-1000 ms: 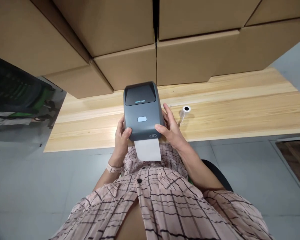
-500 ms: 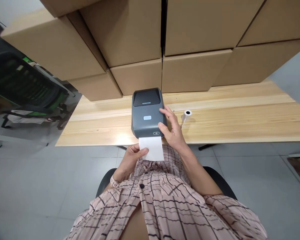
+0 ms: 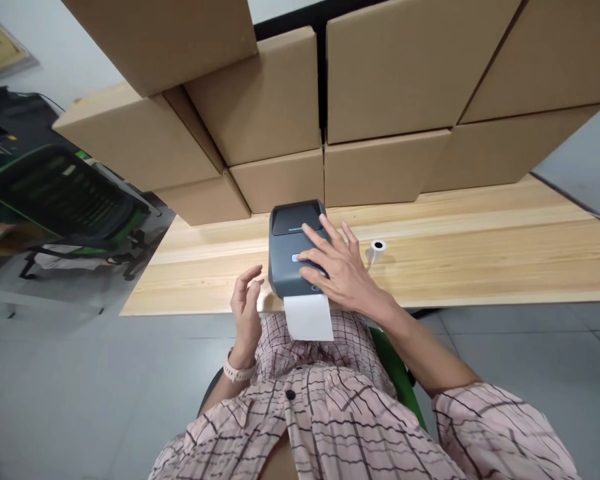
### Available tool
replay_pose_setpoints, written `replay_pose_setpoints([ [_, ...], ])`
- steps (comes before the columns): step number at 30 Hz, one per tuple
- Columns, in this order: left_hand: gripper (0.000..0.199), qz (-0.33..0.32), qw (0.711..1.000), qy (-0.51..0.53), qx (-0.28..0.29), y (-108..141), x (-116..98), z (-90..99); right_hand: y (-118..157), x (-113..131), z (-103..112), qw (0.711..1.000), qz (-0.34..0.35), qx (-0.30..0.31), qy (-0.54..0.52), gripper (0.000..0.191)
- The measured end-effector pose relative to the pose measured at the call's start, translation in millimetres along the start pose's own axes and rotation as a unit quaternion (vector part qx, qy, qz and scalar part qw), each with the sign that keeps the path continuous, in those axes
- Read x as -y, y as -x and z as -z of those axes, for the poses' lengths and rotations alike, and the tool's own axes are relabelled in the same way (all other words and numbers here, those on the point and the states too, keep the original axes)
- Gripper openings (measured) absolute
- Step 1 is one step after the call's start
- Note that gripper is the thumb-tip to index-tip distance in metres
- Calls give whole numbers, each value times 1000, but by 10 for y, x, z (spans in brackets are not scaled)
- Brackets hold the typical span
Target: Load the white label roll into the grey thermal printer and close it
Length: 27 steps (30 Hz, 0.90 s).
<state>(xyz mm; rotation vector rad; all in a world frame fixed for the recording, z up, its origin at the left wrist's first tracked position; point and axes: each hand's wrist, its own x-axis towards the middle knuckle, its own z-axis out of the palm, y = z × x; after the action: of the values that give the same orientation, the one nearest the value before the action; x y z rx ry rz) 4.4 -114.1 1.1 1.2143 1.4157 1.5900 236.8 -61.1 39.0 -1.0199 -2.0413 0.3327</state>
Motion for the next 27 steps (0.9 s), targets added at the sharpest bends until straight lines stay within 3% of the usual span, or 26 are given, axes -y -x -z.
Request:
replay_pose_setpoints([
  [2, 50, -3, 999, 8, 49, -63, -27, -43, 110, -40, 16, 995, -52, -42, -73, 37],
  [5, 60, -5, 994, 7, 109, -63, -19, -99, 356, -106, -35, 965, -153, -109, -184, 49],
  [8, 67, -14, 991, -2, 132, 22, 43, -146, 586, -136, -175, 940, -217, -101, -242, 58],
  [13, 72, -10, 992, -25, 126, 153, 163, -193, 723, -79, -330, 949, -207, -97, -220, 58],
  [17, 70, -32, 993, -42, 109, 95, 192, -154, 687, -21, -252, 952, -188, -90, -223, 57],
  [22, 69, -117, 988, -34, 89, -298, -22, -149, 339, -42, 27, 970, -115, -86, -196, 65],
  [25, 64, -152, 984, 15, 92, -704, -256, -247, -140, -126, 210, 987, -55, -86, -127, 76],
  [27, 60, -136, 983, 52, 110, -968, -356, -320, -505, -198, 301, 992, -26, -101, -73, 81],
])
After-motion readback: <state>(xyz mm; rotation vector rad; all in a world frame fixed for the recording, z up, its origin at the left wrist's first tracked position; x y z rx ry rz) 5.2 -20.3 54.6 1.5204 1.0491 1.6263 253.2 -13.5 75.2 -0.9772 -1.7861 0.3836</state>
